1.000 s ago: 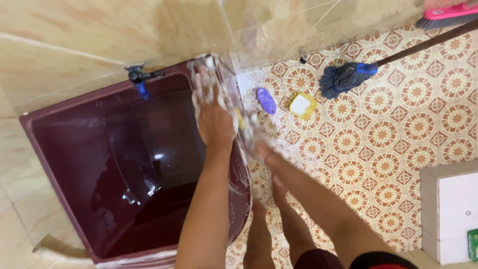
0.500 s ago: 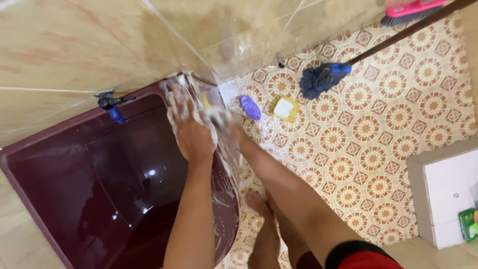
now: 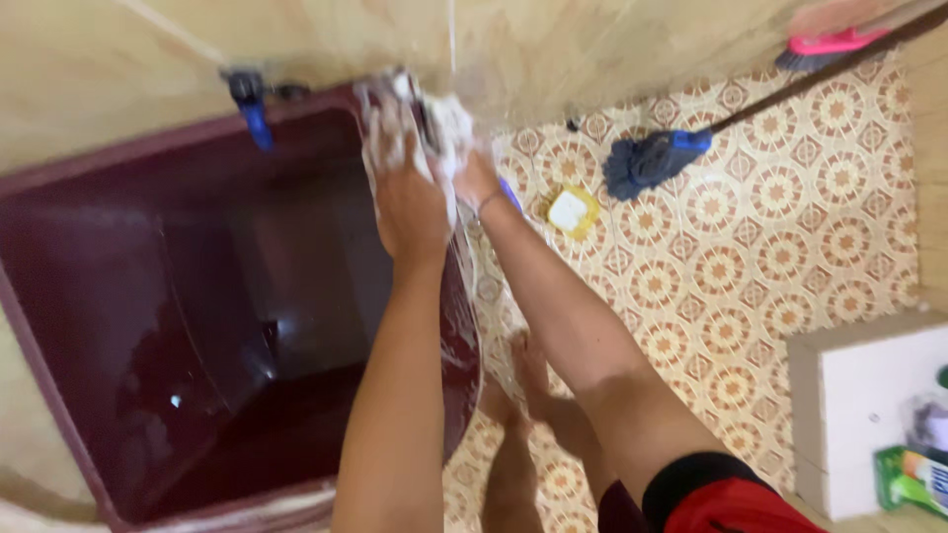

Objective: The person scrubs the exterior of a large maroon water tank using a brush and soapy water. They scrub the sides and base of the tank, use a yellow bucket to collect water from a hose, and pour the water onto the floor to rinse the area.

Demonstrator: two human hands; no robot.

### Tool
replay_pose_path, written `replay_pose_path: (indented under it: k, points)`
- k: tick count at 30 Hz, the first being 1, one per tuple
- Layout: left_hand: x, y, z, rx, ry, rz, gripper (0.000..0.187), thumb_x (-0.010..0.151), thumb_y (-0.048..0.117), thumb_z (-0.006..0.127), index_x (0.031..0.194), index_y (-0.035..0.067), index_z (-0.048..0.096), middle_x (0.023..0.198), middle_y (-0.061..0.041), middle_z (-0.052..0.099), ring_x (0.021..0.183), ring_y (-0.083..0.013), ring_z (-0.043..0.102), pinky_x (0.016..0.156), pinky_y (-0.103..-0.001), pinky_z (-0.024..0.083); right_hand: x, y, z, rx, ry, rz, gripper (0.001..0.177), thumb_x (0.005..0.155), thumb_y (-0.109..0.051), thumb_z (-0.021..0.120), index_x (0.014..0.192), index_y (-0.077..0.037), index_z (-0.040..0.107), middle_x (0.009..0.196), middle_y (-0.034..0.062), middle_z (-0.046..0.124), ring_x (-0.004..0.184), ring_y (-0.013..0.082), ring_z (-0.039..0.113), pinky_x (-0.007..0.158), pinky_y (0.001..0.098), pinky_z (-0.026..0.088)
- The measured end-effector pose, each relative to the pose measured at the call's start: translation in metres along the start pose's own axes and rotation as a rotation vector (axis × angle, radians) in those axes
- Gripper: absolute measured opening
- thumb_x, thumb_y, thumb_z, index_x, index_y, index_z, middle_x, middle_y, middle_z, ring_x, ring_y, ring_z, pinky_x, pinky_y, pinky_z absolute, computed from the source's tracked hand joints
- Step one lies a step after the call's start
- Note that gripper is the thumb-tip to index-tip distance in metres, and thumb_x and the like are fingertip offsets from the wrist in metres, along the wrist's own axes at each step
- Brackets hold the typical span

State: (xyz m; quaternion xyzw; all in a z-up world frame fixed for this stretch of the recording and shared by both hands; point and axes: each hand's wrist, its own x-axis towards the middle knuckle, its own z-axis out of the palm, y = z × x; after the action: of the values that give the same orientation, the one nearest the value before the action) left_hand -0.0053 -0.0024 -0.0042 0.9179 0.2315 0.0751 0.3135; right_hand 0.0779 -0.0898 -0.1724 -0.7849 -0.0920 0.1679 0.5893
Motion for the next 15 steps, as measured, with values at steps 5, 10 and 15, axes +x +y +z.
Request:
replay_pose_path:
  k: [5, 10, 15]
  points:
    - [0.001, 0.002, -0.011, 0.137, 0.155, 0.216, 0.054, 0.102, 0.018, 0.060, 0.153, 0.005, 0.050, 0.167, -0.008, 0.034, 0.156, -0.0279, 0.029, 0.130, -0.043, 0.026, -0.035, 0.031, 0.011, -0.274, 0.054, -0.212, 0.036, 0.094, -0.025, 0.061, 0.121, -0.002, 0.067, 0.100, 0.0204, 0.072, 0.089, 0.0394, 0.070, 0.074, 0.0488, 0.057]
    - [0.009, 0.014, -0.018, 0.159, 0.067, 0.106, 0.060, 0.097, 0.023, 0.064, 0.152, 0.005, 0.045, 0.166, -0.008, 0.031, 0.154, -0.0268, 0.026, 0.126, -0.042, 0.025, -0.082, 0.046, 0.012, -0.285, -0.029, -0.237, 0.036, 0.092, -0.024, 0.062, 0.119, -0.001, 0.066, 0.102, 0.0214, 0.071, 0.091, 0.0399, 0.070, 0.076, 0.0494, 0.057]
    - [0.005, 0.029, 0.012, 0.342, 0.191, 0.042, 0.062, 0.101, 0.019, 0.060, 0.160, 0.011, 0.042, 0.171, -0.005, 0.029, 0.157, -0.0220, 0.024, 0.128, -0.039, 0.024, -0.035, 0.029, -0.009, -0.172, -0.100, -0.416, 0.036, 0.090, -0.023, 0.062, 0.118, -0.001, 0.066, 0.103, 0.0225, 0.071, 0.093, 0.0404, 0.070, 0.078, 0.0500, 0.056]
